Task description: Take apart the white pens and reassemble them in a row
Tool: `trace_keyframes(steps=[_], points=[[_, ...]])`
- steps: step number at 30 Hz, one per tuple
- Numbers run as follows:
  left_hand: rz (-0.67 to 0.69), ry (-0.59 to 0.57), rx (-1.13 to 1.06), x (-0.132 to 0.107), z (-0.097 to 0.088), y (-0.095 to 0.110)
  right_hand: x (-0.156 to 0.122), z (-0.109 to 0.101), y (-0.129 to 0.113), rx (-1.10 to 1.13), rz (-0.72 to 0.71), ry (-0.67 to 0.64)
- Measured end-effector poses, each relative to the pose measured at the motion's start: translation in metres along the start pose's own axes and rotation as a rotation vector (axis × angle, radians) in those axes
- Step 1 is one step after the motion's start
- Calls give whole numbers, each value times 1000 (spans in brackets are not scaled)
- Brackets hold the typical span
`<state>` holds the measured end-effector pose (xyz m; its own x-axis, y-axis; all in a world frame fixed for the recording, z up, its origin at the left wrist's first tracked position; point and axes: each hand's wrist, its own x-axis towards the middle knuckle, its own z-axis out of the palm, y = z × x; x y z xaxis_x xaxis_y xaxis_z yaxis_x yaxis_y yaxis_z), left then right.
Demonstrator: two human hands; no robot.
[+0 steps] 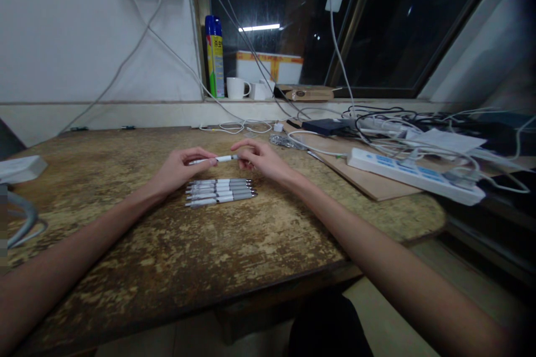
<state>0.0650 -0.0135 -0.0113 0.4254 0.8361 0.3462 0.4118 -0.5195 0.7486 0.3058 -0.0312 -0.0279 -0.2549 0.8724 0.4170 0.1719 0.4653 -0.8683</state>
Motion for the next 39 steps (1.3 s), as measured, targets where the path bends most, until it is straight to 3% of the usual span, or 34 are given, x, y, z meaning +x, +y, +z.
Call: trace_keyframes(steps=[21,39], points=[[13,-19,19,-1,2,1,-1,-1,-2,-35,54,-51],[15,-34,32,-1,1,0,-2,-2,-6,-52,-32,-46]])
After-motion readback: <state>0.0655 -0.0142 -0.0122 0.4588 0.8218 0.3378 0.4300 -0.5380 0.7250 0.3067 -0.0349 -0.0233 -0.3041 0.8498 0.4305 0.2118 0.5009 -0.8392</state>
